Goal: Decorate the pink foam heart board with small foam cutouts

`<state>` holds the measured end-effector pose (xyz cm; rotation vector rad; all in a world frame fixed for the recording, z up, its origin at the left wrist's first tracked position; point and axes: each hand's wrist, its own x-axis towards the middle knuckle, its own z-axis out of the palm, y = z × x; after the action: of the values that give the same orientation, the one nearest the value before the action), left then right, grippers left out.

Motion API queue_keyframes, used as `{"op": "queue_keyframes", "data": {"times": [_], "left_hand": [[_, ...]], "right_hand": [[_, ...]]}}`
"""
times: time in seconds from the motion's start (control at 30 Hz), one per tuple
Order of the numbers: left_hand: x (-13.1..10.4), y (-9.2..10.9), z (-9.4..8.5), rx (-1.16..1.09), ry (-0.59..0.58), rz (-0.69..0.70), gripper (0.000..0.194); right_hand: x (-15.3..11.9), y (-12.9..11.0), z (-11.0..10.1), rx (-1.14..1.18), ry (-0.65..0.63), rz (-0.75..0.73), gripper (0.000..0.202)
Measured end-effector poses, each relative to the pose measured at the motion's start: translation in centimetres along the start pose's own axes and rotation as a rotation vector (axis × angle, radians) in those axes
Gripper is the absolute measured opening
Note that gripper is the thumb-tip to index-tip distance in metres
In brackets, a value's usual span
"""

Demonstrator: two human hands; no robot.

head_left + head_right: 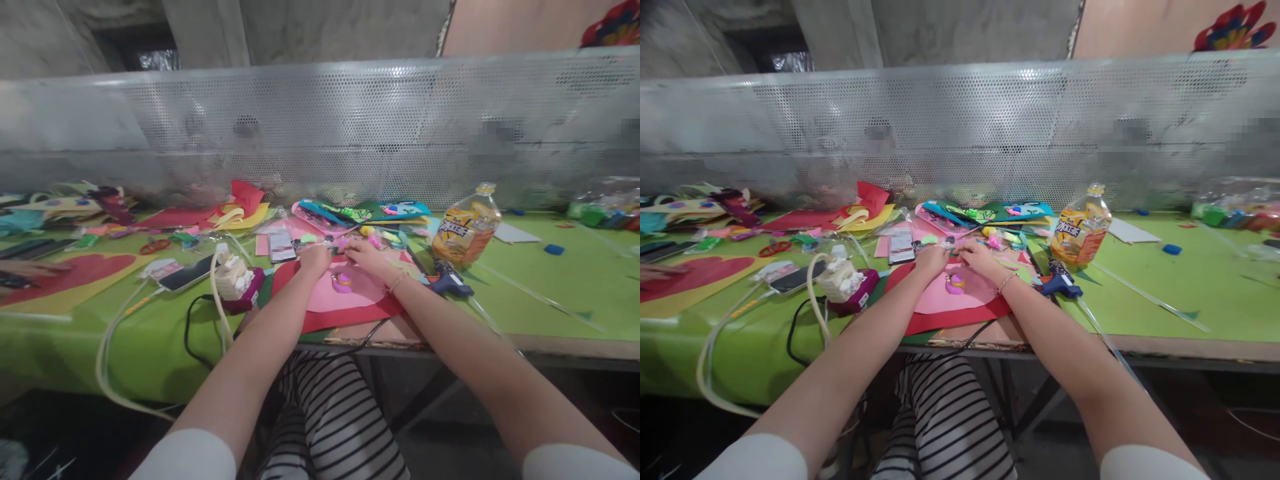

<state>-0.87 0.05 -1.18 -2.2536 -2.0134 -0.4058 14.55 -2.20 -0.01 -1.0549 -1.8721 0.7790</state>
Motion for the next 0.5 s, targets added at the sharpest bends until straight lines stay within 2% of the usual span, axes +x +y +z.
{"op": "queue_keyframes", "data": {"times": [0.5], "left_hand": [[0.10, 0.64, -0.49, -0.024, 0.013, -0.099, 0.042]], "right_hand": [[-0.27, -0.43, 0.06, -0.102, -0.027, 0.010, 0.020]]}}
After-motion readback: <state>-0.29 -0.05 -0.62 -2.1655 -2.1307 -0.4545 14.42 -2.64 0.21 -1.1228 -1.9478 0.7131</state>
